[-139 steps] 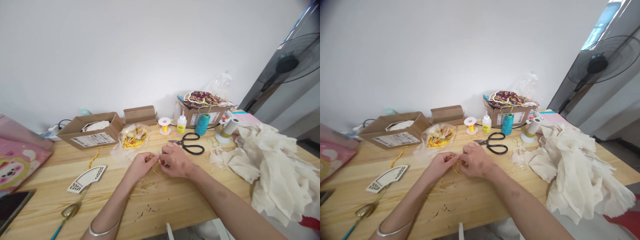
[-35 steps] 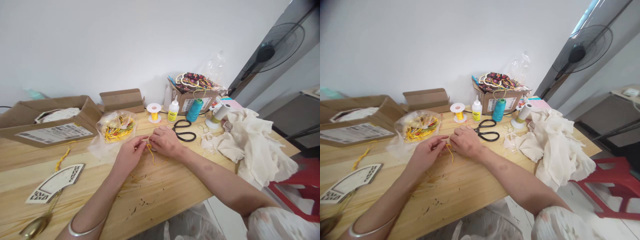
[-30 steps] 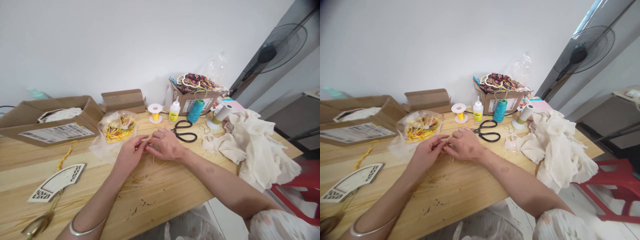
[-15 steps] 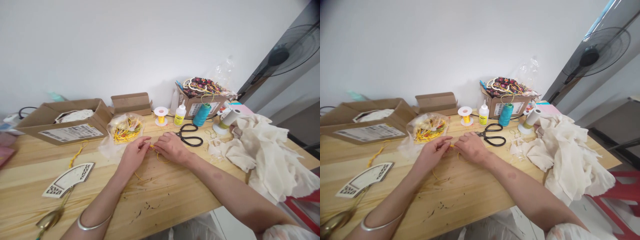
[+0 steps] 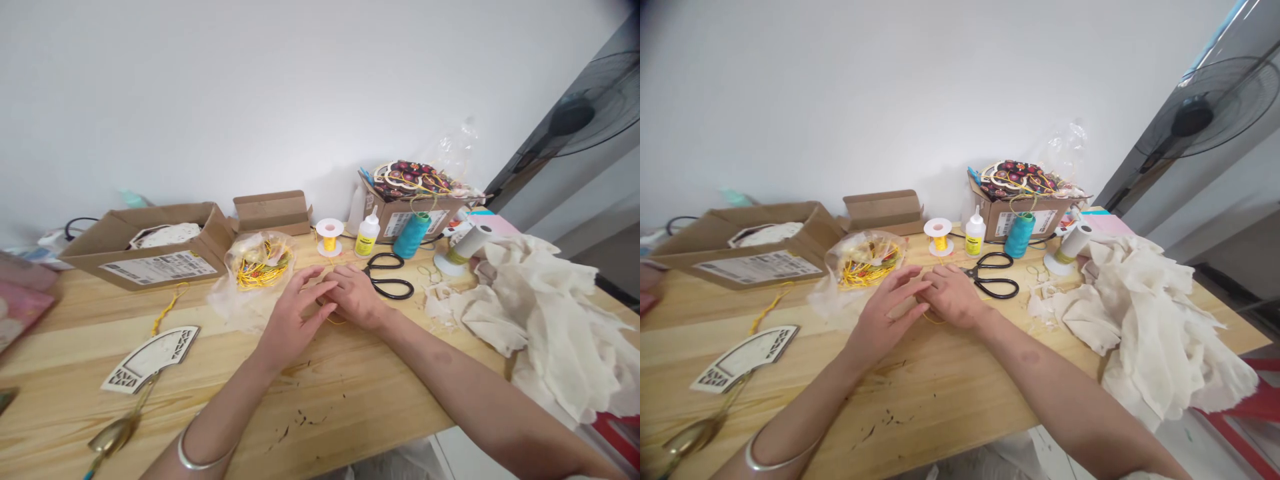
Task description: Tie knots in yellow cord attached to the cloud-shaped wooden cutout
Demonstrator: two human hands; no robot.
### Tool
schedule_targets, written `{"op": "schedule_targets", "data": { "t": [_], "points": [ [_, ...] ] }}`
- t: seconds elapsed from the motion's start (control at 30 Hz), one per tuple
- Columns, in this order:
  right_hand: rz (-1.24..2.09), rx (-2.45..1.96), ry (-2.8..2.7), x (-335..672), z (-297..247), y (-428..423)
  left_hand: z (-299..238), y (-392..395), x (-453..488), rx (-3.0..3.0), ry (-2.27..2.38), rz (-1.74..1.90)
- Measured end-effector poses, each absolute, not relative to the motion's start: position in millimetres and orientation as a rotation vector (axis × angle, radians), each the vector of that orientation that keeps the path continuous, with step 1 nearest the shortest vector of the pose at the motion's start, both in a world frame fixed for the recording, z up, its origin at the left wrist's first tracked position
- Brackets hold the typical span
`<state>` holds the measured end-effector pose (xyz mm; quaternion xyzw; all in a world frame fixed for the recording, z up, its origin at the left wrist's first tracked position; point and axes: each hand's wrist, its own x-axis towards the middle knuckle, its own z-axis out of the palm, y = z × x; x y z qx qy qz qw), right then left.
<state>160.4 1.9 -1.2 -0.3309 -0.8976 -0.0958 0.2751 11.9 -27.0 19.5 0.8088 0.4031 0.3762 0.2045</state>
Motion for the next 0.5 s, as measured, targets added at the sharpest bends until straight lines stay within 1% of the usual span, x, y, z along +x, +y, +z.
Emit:
{"op": "schedule_targets", "data": {
  "t": [0.13, 0.5],
  "points": [
    [-0.281, -0.826, -2.37, 158.5, 0.1, 1.9, 12.1, -23.6, 13.2, 2.102, 1.078, 1.132],
    [-0.229, -0.774, -2.355, 157.5, 1.4, -1.9, 12.7, -20.7, 18.6, 1.788, 0.942, 1.064]
  ]
}}
